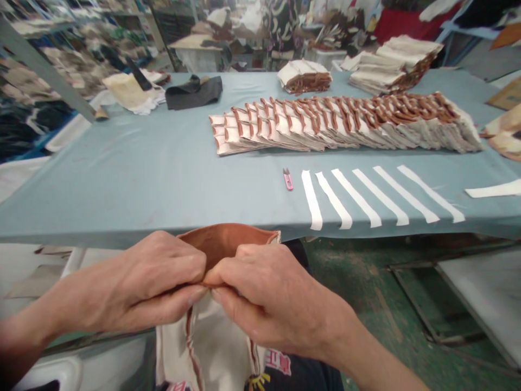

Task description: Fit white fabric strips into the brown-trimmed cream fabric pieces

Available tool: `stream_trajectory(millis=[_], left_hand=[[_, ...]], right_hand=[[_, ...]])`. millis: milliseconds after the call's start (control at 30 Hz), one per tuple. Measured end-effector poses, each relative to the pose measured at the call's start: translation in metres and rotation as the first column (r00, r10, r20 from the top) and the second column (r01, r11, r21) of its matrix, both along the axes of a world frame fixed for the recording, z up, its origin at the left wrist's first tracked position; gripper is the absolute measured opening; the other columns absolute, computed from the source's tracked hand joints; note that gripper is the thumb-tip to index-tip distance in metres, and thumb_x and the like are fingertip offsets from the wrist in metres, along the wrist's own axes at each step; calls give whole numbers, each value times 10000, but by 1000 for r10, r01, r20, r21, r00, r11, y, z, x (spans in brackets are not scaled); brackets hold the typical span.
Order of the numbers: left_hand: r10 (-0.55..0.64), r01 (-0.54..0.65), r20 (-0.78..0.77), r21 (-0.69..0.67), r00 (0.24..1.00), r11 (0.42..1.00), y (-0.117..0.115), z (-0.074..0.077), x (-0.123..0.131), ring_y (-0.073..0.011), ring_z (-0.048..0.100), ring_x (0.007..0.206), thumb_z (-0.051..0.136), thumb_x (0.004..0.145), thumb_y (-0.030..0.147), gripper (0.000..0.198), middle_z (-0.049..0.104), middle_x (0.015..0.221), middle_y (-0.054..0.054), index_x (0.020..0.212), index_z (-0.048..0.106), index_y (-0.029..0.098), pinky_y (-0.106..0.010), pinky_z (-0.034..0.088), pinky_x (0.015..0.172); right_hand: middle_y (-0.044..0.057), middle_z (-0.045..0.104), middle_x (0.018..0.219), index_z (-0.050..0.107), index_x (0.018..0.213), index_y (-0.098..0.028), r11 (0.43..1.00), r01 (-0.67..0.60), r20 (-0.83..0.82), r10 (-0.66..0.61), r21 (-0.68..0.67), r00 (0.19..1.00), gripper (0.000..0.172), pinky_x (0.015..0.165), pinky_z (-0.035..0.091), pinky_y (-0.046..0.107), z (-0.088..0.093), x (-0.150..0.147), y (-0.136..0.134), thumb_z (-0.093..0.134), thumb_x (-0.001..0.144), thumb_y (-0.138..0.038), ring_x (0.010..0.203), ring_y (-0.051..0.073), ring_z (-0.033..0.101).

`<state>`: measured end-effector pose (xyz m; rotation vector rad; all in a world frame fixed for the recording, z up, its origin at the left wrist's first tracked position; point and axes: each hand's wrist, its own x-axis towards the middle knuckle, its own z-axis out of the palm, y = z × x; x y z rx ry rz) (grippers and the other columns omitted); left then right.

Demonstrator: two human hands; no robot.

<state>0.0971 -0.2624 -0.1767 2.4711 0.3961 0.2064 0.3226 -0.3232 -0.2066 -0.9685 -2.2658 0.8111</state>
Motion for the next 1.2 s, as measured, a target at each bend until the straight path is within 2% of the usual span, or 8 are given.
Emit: stream_trajectory(millis=[167,333,433,533,733,933,1067,1200], left_hand=[[119,-63,143,-346,983,936,-13,-17,2,-92,322,486,447,914,121,314,318,572,80,681,270,237,-269,260,502],[309,-126,180,-644,934,754,-25,-25,-2,-81,251,487,484,1039,468,509,288,550,80,634,297,223,-236,226,449],[336,-126,167,-704,927,699,-27,-24,-9,-83,266,511,515,996,645,601,317,565,72,636,302,214,-234,225,465],[318,-112,189,-676,929,728,-27,-20,-16,-82,234,512,575,968,646,624,271,568,80,643,272,208,-233,212,473],[328,-215,217,-421,919,881,-17,-17,-37,-79,236,479,528,1013,283,474,224,562,76,636,256,192,-239,218,478],[372,-311,135,-333,919,890,6,-21,-61,-112,377,553,531,1017,567,524,397,604,53,654,413,207,-231,314,511],[301,-271,122,-218,946,938,-1,-8,-42,-153,631,873,640,995,397,189,717,952,-2,999,682,213,-213,467,806],[241,-202,250,-170,938,964,-8,-9,-14,-132,658,824,600,868,101,129,727,870,0,937,681,175,-216,479,834]], right_hand=[[-8,709,813,677,905,-198,998,-63,-69,62,-22,996,122,727,426,262,-5,-2,7,615,991,-138,770,134,647],[-12,736,807,682,856,-199,996,-77,-233,66,-42,970,108,765,452,261,-9,-1,17,697,962,-215,752,132,657],[8,745,826,681,848,-192,996,-4,-251,-19,-90,968,167,766,461,286,-16,9,29,722,928,-333,760,156,652],[30,727,829,664,830,-191,988,34,-240,-70,-150,968,248,787,459,317,-26,17,38,588,985,-369,792,179,637],[3,674,810,587,815,-207,999,25,-306,-38,-48,951,121,892,439,356,-29,12,33,557,908,-136,789,164,604],[-16,599,766,545,798,-216,988,-74,-366,21,-132,930,157,938,428,357,-1,8,25,582,925,-132,780,153,566],[-7,608,796,562,786,-210,955,-164,-396,55,-247,917,134,835,439,311,11,5,19,614,893,-148,805,158,556],[-14,602,803,567,779,-206,931,-140,-368,7,-337,930,127,750,415,278,7,1,17,614,895,-182,787,147,544]])
